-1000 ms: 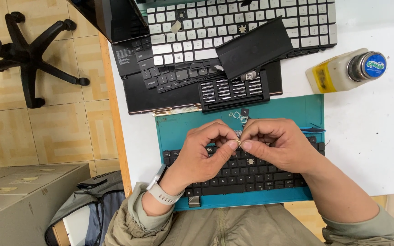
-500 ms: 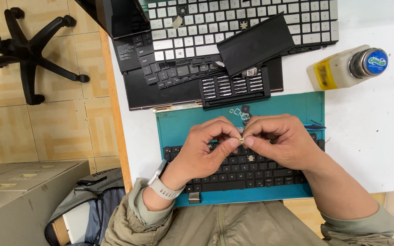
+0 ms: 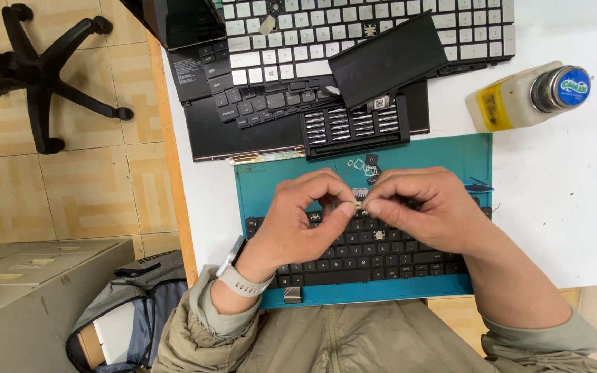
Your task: Cleaning a laptop keyboard base with a toothbrush and attempting to install small plastic key hinges.
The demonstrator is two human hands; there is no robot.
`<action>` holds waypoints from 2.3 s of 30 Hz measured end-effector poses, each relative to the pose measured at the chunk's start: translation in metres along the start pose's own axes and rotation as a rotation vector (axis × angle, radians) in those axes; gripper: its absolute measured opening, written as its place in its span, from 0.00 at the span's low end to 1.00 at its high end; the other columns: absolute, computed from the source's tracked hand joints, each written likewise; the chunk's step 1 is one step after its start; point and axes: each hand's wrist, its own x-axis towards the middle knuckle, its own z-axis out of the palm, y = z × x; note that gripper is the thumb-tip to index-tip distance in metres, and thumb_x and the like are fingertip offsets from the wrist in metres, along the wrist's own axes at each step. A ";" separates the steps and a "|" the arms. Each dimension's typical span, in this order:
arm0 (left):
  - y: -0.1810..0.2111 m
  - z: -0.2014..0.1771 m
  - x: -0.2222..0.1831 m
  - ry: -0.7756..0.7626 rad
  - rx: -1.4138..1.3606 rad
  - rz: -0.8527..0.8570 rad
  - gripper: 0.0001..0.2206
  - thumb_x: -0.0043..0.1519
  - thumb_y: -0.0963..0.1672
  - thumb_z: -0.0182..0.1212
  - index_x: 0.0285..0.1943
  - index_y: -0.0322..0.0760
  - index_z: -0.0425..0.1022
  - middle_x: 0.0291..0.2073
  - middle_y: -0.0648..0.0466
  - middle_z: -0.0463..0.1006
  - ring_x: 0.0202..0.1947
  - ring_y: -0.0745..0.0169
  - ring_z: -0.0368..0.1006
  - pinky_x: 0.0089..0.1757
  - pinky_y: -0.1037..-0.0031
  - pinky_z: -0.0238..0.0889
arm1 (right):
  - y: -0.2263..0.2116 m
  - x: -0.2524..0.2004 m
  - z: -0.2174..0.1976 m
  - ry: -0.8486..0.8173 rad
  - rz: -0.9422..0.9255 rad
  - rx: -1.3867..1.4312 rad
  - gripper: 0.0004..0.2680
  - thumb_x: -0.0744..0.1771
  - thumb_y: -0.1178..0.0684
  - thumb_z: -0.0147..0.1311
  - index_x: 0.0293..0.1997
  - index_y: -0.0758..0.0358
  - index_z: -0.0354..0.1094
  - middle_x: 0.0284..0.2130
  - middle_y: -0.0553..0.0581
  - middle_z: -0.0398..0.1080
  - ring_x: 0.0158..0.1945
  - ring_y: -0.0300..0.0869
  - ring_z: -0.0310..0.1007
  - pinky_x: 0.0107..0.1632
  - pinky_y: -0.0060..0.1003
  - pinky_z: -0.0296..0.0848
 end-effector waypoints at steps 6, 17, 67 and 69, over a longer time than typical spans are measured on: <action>0.002 -0.022 0.002 -0.026 0.749 -0.410 0.03 0.56 0.43 0.58 0.29 0.46 0.75 0.22 0.64 0.75 0.23 0.65 0.68 0.29 0.69 0.61 | 0.012 -0.013 -0.046 0.044 -0.041 -0.830 0.06 0.68 0.58 0.59 0.49 0.60 0.78 0.38 0.49 0.76 0.35 0.38 0.75 0.37 0.31 0.67; -0.013 -0.022 -0.007 -0.121 1.072 -0.365 0.05 0.65 0.44 0.55 0.40 0.44 0.77 0.33 0.57 0.77 0.25 0.41 0.72 0.22 0.52 0.62 | 0.044 -0.005 -0.028 -0.098 -0.157 -1.023 0.04 0.67 0.51 0.62 0.43 0.45 0.80 0.37 0.44 0.72 0.30 0.42 0.72 0.24 0.38 0.61; -0.015 -0.005 -0.007 0.051 0.291 0.205 0.10 0.62 0.39 0.69 0.50 0.45 0.82 0.33 0.56 0.82 0.28 0.59 0.77 0.28 0.75 0.68 | 0.040 -0.019 0.023 0.421 0.208 0.403 0.10 0.62 0.70 0.63 0.44 0.77 0.69 0.35 0.71 0.79 0.28 0.47 0.83 0.29 0.38 0.86; -0.016 -0.005 -0.007 0.059 0.270 0.207 0.09 0.61 0.38 0.70 0.49 0.44 0.82 0.33 0.55 0.83 0.28 0.59 0.78 0.28 0.74 0.69 | 0.039 -0.020 0.024 0.432 0.240 0.396 0.10 0.62 0.69 0.63 0.44 0.78 0.70 0.34 0.71 0.79 0.27 0.47 0.83 0.29 0.39 0.86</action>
